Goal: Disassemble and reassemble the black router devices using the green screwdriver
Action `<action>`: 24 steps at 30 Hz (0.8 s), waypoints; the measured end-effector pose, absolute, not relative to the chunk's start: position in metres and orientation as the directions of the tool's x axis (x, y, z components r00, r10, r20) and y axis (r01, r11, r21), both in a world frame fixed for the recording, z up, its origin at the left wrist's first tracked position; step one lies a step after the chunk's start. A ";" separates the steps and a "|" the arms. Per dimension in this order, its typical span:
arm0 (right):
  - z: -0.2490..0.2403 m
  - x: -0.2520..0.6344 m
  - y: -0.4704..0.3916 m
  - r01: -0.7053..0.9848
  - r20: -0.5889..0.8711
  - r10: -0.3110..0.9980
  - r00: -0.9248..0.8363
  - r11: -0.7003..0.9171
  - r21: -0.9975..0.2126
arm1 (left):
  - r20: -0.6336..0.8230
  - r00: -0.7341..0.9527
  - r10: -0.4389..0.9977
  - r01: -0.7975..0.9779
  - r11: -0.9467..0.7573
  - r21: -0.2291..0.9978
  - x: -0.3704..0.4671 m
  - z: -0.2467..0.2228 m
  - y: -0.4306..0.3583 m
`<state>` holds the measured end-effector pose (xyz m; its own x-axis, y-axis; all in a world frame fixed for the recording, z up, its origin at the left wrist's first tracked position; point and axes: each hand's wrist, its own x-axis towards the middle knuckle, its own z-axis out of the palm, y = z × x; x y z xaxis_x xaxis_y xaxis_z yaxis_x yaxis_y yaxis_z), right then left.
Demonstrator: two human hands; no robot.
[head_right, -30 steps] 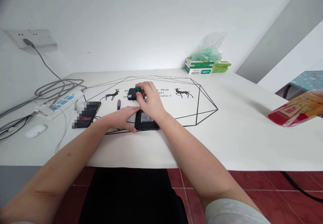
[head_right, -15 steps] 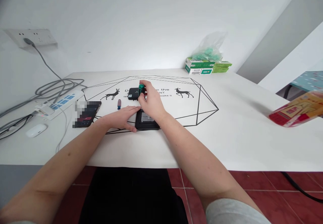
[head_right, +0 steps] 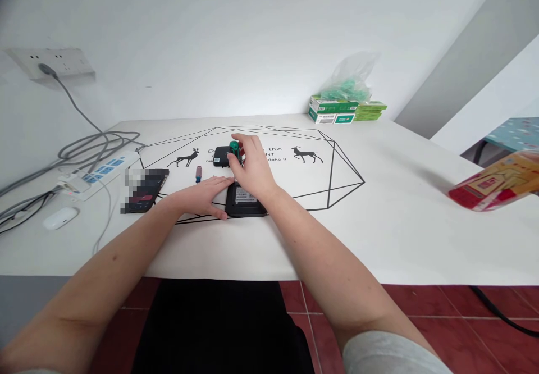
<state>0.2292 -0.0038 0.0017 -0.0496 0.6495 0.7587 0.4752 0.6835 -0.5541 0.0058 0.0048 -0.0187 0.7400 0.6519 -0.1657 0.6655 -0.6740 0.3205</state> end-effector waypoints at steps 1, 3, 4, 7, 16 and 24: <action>0.002 0.229 -0.004 0.467 0.756 0.653 -0.050 0.684 -0.560 | -0.170 0.738 0.653 0.668 -0.672 0.321 0.006 -0.018 0.005; 0.001 0.228 -0.004 0.449 0.752 0.658 -0.045 0.686 -0.573 | -0.172 0.738 0.652 0.668 -0.671 0.322 0.005 -0.017 0.004; 0.001 0.228 -0.004 0.442 0.751 0.659 -0.041 0.687 -0.577 | -0.169 0.739 0.652 0.666 -0.672 0.323 0.005 -0.018 0.005; -0.001 0.228 -0.003 0.429 0.749 0.662 -0.028 0.685 -0.589 | -0.157 0.744 0.649 0.660 -0.679 0.321 0.005 -0.019 0.006; 0.000 0.229 -0.003 0.440 0.763 0.646 -0.010 0.688 -0.577 | -0.164 0.742 0.651 0.663 -0.672 0.330 0.005 -0.020 0.006; 0.003 0.230 -0.005 0.423 0.765 0.643 0.030 0.685 -0.593 | -0.164 0.746 0.645 0.658 -0.677 0.329 0.006 -0.019 0.005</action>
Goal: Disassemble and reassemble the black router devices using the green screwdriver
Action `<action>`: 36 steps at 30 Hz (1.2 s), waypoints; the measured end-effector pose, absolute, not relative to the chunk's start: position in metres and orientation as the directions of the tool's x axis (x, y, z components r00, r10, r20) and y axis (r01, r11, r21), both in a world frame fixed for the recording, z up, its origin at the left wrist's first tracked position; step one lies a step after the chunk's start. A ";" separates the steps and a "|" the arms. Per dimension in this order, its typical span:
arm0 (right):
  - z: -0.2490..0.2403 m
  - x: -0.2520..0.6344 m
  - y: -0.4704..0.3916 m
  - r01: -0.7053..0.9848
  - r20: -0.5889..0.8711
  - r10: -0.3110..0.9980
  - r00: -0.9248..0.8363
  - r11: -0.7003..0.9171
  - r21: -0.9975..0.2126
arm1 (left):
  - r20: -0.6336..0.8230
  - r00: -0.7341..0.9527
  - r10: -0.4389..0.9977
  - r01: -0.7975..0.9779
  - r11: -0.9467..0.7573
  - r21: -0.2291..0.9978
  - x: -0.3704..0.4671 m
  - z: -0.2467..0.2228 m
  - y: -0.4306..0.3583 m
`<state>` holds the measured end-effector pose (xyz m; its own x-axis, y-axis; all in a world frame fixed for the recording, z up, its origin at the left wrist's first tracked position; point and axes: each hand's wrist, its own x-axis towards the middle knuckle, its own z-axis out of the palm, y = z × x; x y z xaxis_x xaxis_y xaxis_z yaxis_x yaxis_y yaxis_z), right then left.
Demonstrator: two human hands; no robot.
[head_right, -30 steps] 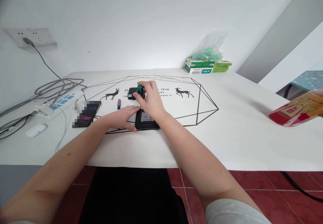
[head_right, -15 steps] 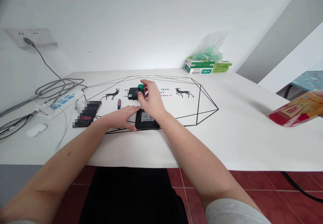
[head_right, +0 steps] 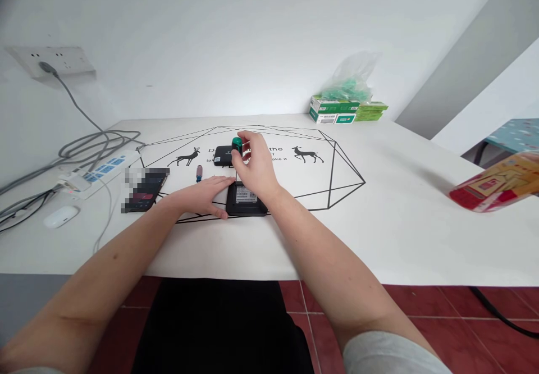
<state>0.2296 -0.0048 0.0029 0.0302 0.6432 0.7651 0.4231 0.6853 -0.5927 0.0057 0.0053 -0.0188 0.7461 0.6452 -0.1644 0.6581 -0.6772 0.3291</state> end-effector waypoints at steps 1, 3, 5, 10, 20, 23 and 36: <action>0.003 0.229 -0.005 0.417 0.764 0.645 0.037 0.685 -0.598 | -0.166 0.744 0.648 0.661 -0.675 0.327 0.006 -0.019 0.005; 0.003 0.229 -0.005 0.409 0.762 0.647 0.040 0.685 -0.603 | -0.173 0.737 0.653 0.669 -0.670 0.321 0.006 -0.019 0.005; 0.003 0.229 -0.004 0.411 0.761 0.647 0.036 0.685 -0.602 | -0.181 0.731 0.657 0.676 -0.664 0.318 0.006 -0.018 0.005; -0.001 0.229 -0.001 0.413 0.768 0.639 0.030 0.692 -0.592 | -0.181 0.736 0.652 0.672 -0.671 0.315 0.006 -0.019 0.006; -0.005 0.229 0.001 0.428 0.785 0.617 -0.058 0.725 -0.539 | -0.170 0.740 0.651 0.667 -0.679 0.306 0.005 -0.020 0.006; -0.003 0.230 0.001 0.430 0.795 0.596 -0.114 0.751 -0.501 | -0.178 0.732 0.657 0.676 -0.671 0.304 0.005 -0.020 0.005; 0.000 0.232 -0.001 0.469 0.801 0.588 -0.113 0.742 -0.479 | -0.177 0.735 0.655 0.674 -0.673 0.305 0.007 -0.017 0.004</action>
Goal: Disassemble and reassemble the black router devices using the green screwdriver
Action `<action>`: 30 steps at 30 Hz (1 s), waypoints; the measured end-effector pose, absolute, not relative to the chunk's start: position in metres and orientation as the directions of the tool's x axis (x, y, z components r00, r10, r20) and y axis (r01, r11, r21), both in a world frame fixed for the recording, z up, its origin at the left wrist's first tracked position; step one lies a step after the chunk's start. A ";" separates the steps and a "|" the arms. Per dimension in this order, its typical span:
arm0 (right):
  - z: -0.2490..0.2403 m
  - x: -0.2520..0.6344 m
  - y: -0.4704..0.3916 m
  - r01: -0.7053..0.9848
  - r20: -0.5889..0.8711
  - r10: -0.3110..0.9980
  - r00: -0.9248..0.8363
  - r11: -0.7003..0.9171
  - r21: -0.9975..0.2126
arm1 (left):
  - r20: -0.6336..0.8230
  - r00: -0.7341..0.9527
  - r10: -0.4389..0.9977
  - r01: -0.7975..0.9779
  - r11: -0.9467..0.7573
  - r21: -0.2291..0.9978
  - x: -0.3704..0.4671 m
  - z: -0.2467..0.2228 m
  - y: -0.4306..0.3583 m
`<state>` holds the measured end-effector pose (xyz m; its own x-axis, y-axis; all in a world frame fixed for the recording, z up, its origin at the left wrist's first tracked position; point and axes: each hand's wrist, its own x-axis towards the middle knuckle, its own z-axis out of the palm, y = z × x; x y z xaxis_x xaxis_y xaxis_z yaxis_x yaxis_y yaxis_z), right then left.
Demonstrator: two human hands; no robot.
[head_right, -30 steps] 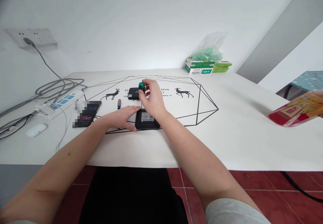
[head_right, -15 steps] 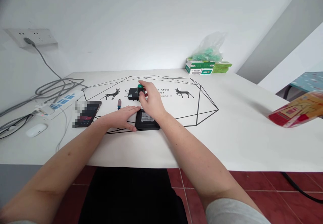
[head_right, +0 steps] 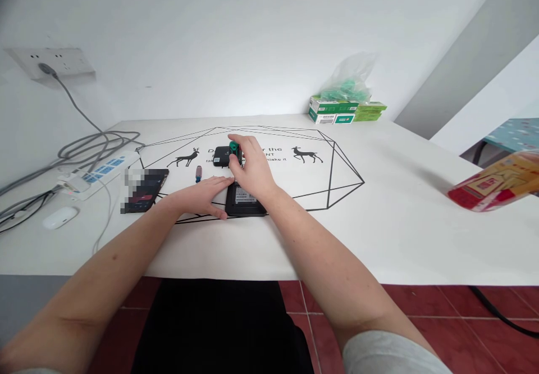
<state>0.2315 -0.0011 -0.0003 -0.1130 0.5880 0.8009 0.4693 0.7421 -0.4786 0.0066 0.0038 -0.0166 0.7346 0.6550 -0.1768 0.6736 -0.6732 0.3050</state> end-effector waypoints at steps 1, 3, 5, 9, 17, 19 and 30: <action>-0.001 0.232 0.000 0.467 0.804 0.582 -0.120 0.748 -0.472 | -0.177 0.735 0.654 0.673 -0.674 0.306 0.007 -0.017 0.004; -0.002 0.232 0.002 0.464 0.809 0.570 -0.143 0.761 -0.454 | -0.176 0.735 0.655 0.673 -0.672 0.307 0.006 -0.018 0.005; -0.003 0.233 0.003 0.465 0.818 0.551 -0.165 0.775 -0.428 | -0.172 0.738 0.652 0.669 -0.677 0.307 0.006 -0.019 0.005; -0.004 0.233 0.004 0.482 0.832 0.539 -0.135 0.769 -0.420 | -0.165 0.745 0.646 0.663 -0.690 0.289 0.006 -0.020 0.007; -0.003 0.233 0.001 0.464 0.813 0.576 -0.082 0.744 -0.480 | -0.196 0.725 0.660 0.685 -0.663 0.302 0.007 -0.017 0.005; -0.002 0.232 0.001 0.453 0.792 0.605 -0.082 0.730 -0.511 | -0.196 0.725 0.660 0.686 -0.664 0.299 0.008 -0.016 0.004; -0.001 0.230 -0.003 0.413 0.750 0.657 -0.080 0.707 -0.575 | -0.176 0.737 0.652 0.671 -0.675 0.308 0.006 -0.016 0.003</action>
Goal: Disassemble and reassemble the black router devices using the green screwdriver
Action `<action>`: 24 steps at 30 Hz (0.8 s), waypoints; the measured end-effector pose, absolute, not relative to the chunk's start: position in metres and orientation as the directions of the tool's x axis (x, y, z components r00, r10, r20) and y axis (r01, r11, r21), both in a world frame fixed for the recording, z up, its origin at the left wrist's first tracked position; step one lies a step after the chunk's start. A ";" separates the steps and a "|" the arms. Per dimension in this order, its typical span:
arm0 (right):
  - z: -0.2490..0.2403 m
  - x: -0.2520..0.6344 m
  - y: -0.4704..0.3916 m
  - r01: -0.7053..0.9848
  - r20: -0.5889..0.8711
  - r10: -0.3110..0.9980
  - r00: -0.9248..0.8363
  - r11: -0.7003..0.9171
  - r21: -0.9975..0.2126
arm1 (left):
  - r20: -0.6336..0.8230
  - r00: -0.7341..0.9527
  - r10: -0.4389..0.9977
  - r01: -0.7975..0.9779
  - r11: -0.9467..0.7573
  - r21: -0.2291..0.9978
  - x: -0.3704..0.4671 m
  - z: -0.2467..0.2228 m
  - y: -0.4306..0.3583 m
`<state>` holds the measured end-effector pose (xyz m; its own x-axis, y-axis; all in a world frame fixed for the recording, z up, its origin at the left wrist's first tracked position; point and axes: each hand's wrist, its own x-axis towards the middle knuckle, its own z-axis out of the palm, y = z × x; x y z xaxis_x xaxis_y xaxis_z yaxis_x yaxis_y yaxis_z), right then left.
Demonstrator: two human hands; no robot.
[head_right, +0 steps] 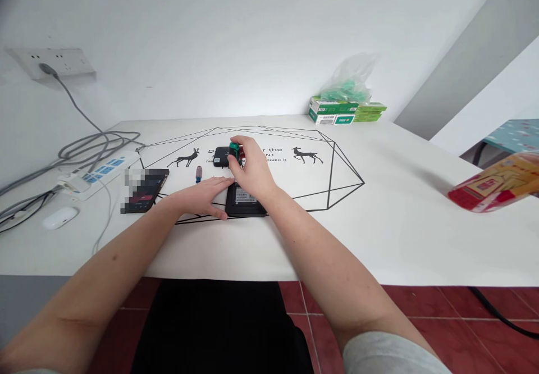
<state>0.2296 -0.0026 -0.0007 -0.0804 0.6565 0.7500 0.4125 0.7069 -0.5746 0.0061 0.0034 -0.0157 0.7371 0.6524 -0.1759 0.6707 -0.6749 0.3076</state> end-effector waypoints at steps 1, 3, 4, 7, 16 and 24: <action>-0.001 0.230 -0.003 0.408 0.744 0.663 -0.084 0.704 -0.581 | -0.178 0.737 0.652 0.671 -0.674 0.308 0.006 -0.016 0.003; 0.000 0.230 -0.004 0.398 0.731 0.676 -0.092 0.698 -0.596 | -0.183 0.735 0.653 0.673 -0.673 0.307 0.006 -0.016 0.003; 0.000 0.230 -0.004 0.396 0.726 0.681 -0.097 0.696 -0.599 | -0.183 0.735 0.653 0.674 -0.673 0.306 0.006 -0.016 0.004; 0.000 0.231 -0.003 0.412 0.740 0.662 -0.120 0.712 -0.569 | -0.179 0.738 0.651 0.670 -0.677 0.304 0.007 -0.017 0.004; -0.002 0.233 0.002 0.465 0.819 0.568 -0.084 0.749 -0.472 | -0.197 0.729 0.655 0.681 -0.667 0.304 0.007 -0.015 0.004; 0.000 0.229 -0.003 0.433 0.756 0.649 -0.081 0.706 -0.560 | -0.192 0.723 0.664 0.687 -0.661 0.302 0.007 -0.016 0.003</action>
